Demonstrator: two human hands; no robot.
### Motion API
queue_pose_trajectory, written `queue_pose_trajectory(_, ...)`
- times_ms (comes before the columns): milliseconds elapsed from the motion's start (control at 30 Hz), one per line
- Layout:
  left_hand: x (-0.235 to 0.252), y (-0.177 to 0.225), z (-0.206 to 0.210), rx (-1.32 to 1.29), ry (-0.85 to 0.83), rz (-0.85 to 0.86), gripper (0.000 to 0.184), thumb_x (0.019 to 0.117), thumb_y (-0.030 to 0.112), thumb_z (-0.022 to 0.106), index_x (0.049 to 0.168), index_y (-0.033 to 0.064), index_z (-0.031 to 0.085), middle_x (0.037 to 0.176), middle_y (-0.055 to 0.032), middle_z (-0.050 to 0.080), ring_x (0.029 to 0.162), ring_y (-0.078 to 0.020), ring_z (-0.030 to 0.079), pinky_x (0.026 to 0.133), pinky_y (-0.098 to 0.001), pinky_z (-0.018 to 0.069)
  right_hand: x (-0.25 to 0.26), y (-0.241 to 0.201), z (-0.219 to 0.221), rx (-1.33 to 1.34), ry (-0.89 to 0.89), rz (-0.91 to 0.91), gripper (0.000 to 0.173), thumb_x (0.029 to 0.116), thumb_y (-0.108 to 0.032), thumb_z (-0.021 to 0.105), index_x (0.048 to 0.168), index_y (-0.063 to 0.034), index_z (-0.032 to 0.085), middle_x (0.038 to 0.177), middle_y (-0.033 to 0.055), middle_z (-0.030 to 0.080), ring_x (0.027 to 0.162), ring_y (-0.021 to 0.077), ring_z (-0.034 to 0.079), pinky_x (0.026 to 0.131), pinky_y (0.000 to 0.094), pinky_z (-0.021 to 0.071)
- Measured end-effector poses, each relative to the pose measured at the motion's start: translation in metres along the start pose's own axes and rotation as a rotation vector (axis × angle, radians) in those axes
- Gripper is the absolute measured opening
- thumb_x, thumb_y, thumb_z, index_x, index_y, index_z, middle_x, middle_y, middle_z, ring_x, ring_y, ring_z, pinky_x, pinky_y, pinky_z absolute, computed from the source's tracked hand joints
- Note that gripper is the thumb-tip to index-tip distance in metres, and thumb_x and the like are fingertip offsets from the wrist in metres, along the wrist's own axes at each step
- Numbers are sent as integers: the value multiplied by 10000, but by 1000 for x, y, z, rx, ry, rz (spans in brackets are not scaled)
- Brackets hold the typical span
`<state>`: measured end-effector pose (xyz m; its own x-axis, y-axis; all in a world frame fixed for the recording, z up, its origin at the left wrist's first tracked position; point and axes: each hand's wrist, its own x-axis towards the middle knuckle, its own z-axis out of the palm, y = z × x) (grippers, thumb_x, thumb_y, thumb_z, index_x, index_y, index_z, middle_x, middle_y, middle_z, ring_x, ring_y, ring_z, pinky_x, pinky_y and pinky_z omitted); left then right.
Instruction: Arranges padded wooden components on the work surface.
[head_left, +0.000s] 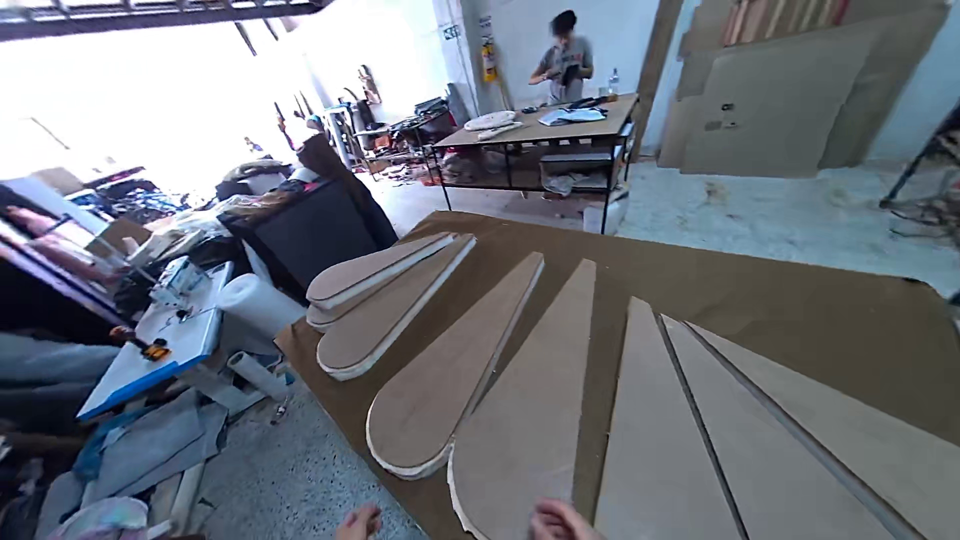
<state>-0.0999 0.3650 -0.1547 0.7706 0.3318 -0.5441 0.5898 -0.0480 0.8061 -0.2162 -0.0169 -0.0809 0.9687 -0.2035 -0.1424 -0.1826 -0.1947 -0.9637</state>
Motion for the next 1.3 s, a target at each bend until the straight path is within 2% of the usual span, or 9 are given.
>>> queue_pose_trajectory(100,57,29,-11,-92,60,133,404,1048,268,583,1326,-25,584,1238,-222,658,1064,-327,674,863,-512,571,43,-15,69,3,-125,-1,448,956,-289,723,1318,-39,635,1157,86,740,1005,171,740,909,394,627)
queue_pose_trajectory(233,137,80,-17,-150,33,319,552,983,272,692,1421,-6,502,1316,-189,641,1184,-274,654,1000,-476,558,155,-26,134,-116,120,14,539,940,-294,736,1375,-17,578,1166,135,724,1029,236,727,916,462,612)
queue_pose_trajectory(333,203,100,-9,-154,-140,349,761,928,334,746,1521,37,372,1389,-154,606,1246,-236,628,1049,-444,542,257,-29,166,-312,309,198,669,971,-393,683,1476,-5,478,1301,238,650,1192,389,642,1014,604,509)
queue_pose_trajectory(467,278,128,8,-29,-511,259,723,896,440,776,1467,83,511,1430,-100,600,1320,-202,578,1114,-421,494,349,-8,221,-243,527,535,880,894,-488,741,1508,43,399,1386,317,550,1291,449,542,1053,632,458)
queue_pose_trajectory(600,294,151,26,-63,-703,182,687,830,351,858,1422,132,585,1430,-62,608,1300,-185,597,1094,-410,522,370,-6,245,-33,842,564,800,852,-427,809,1404,70,511,1306,295,588,1186,400,590,981,578,504)
queue_pose_trajectory(800,298,183,10,-365,-713,88,625,775,99,881,1358,107,654,1320,-82,688,1207,-248,663,1017,-448,581,380,-55,258,107,875,471,599,904,-292,782,1338,47,546,1146,221,653,979,301,650,841,505,563)
queue_pose_trajectory(1000,366,218,-13,51,-605,368,488,903,72,760,1364,194,654,1364,32,665,1259,-141,625,1050,-413,561,423,-64,315,65,762,520,670,870,-297,828,1383,-11,506,1193,230,639,1058,346,640,878,553,555)
queue_pose_trajectory(1167,360,202,-42,461,-491,879,405,960,202,607,1351,102,647,1425,-52,622,1381,-216,533,1170,-470,440,411,-37,327,17,609,578,732,860,-412,817,1415,-85,469,1215,202,654,1064,330,668,882,544,576)
queue_pose_trajectory(1300,317,209,-52,330,-591,759,347,954,84,618,1287,-7,650,1348,-138,652,1296,-218,599,1104,-419,502,352,-49,279,-414,460,397,557,915,-469,725,1366,-162,607,1310,75,647,1199,220,634,1025,481,542)
